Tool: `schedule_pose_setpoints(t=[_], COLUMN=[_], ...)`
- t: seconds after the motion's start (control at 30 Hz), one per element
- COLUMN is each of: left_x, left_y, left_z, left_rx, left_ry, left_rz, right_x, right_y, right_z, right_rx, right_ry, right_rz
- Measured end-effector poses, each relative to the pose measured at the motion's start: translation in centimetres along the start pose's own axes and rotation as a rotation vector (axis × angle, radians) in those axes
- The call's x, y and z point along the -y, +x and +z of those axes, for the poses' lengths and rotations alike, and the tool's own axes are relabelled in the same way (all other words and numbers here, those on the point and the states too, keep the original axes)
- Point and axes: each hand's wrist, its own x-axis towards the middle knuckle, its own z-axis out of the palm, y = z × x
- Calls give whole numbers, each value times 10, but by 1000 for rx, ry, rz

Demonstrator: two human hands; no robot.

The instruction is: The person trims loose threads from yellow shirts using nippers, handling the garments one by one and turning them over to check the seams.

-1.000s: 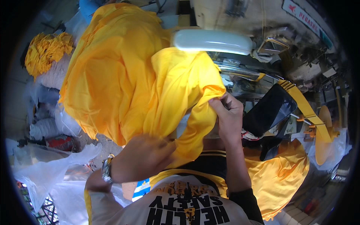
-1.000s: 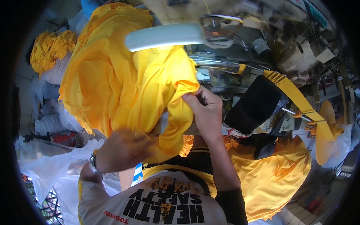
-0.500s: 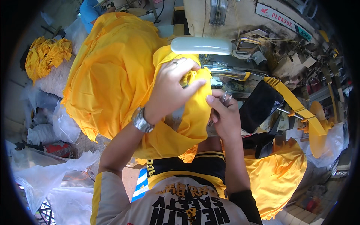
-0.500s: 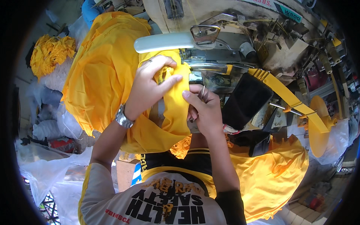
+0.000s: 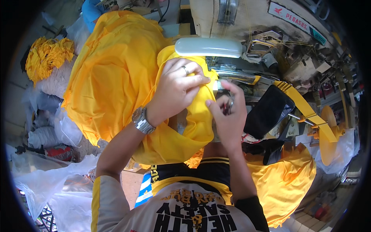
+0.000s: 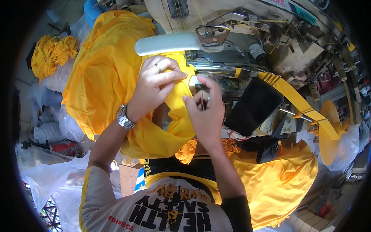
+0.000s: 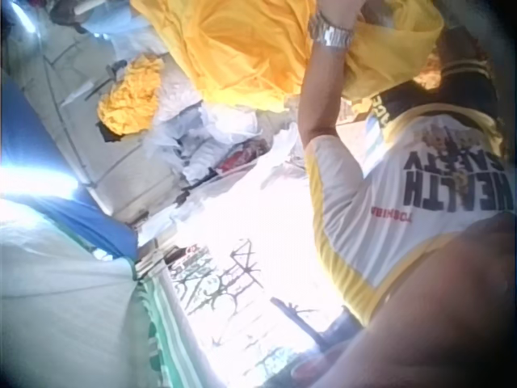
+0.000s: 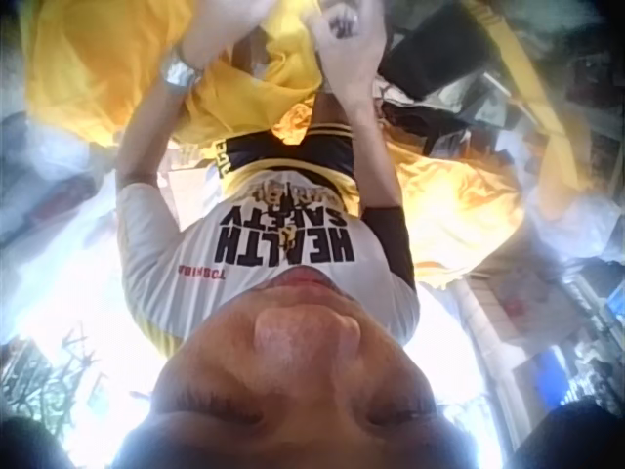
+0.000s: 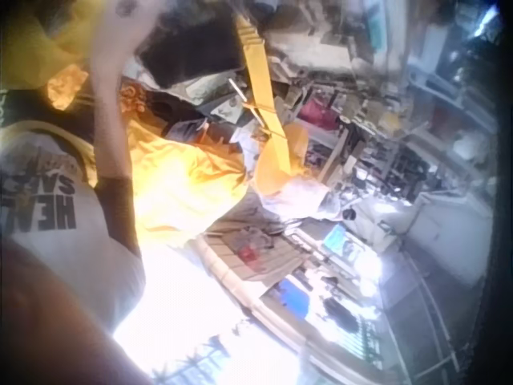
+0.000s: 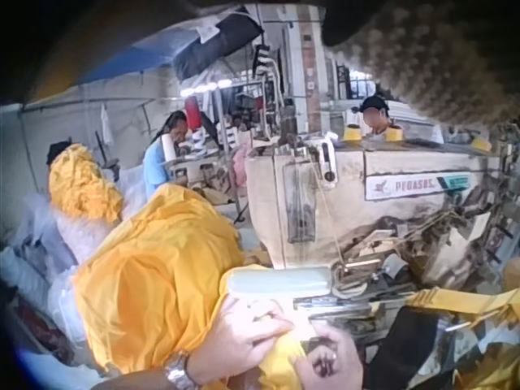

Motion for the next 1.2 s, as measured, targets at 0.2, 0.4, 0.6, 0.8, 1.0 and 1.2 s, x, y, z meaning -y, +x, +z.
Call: schedule_pose_setpoints(t=[0.2,0.4,0.6,0.8,1.0,1.2], left_x=[-12,5,-9,3,-3,18], left_y=[1,-7,7,3,9,14], left_z=[2,-1,-7,-9,-8,-1], left_rx=[-18,54,158,90,188,163], left_ry=[171,381,424,250,308,119], left_rz=[110,197,137,107,19,-139], right_x=[-19,-18,-20,-22,-20,-12], right_y=[-16,-11,-7,-6,-6,-7], right_z=[-7,-16,-14,-12,-7,-9], right_rx=[112,133,113,104,85,131], right_ry=[147,183,184,145,119,33], right_rz=[345,361,317,317,333,332])
